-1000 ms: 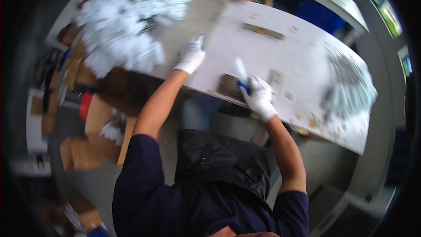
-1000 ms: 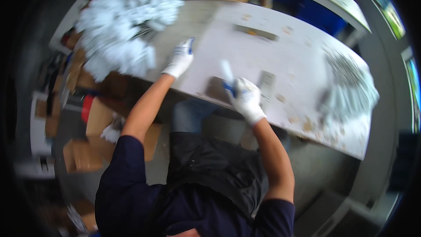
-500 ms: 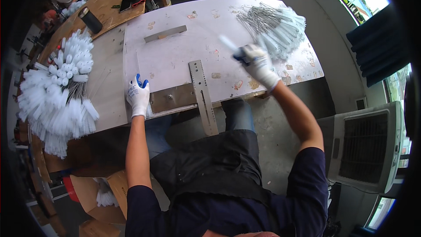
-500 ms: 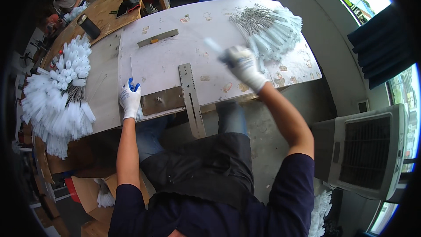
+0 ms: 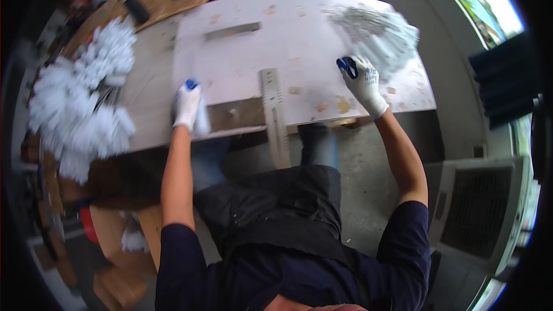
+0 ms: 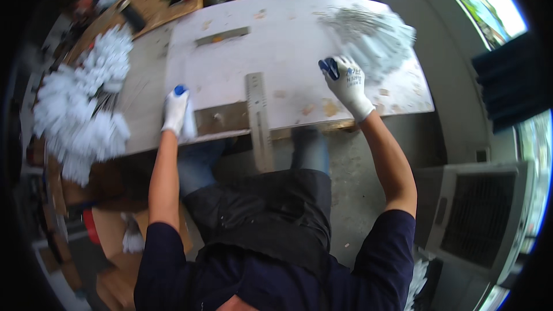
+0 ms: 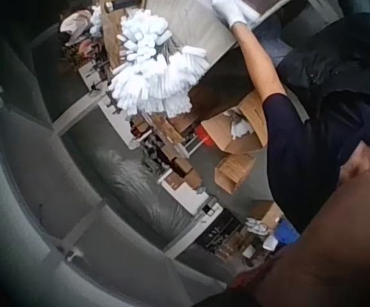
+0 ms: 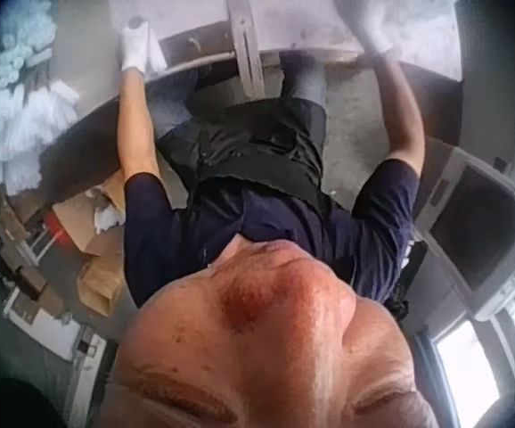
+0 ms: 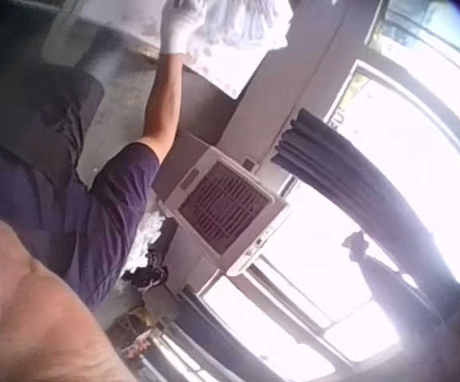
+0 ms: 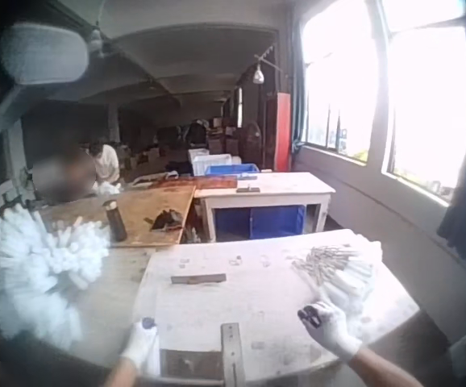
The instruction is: The person repeatedly picks up white cylindrical brush heads and metal rods from a workbench. They insert the rods into the brush heads and secure them using a handheld blue tool, then place the assembled units into a cardboard box. The process is continuous and repetitive throughout the clip.
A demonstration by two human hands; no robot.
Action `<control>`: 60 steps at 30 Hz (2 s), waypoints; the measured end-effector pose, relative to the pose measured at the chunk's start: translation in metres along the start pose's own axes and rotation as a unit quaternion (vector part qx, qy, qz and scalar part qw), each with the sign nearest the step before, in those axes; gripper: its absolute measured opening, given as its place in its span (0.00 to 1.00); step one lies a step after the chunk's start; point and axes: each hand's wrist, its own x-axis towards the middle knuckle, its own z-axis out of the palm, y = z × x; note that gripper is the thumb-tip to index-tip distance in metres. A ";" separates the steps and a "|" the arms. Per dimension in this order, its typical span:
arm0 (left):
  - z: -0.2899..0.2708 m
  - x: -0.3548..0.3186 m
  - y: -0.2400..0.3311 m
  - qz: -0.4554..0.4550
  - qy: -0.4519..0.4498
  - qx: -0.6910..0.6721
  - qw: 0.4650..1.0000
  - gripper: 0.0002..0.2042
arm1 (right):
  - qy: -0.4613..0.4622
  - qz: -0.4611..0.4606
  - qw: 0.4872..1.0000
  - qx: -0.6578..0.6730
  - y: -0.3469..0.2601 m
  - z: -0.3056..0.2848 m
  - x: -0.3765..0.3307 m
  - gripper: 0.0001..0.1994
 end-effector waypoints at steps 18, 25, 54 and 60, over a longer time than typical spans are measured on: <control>0.042 0.002 0.076 -0.115 -0.157 -0.498 0.845 0.17 | -0.288 0.057 0.917 0.271 -0.224 0.132 0.024 0.22; 0.021 0.011 0.066 -0.128 -0.278 -0.445 0.842 0.18 | -0.315 0.070 0.890 0.322 -0.218 0.135 0.032 0.17; 0.051 0.022 0.066 -0.074 -0.170 -0.252 0.950 0.15 | -0.190 -0.473 0.860 0.013 -0.202 0.134 0.038 0.21; 0.076 0.012 0.103 -0.007 -0.210 -0.167 0.963 0.13 | -0.104 -0.532 0.840 0.002 -0.197 0.153 0.034 0.10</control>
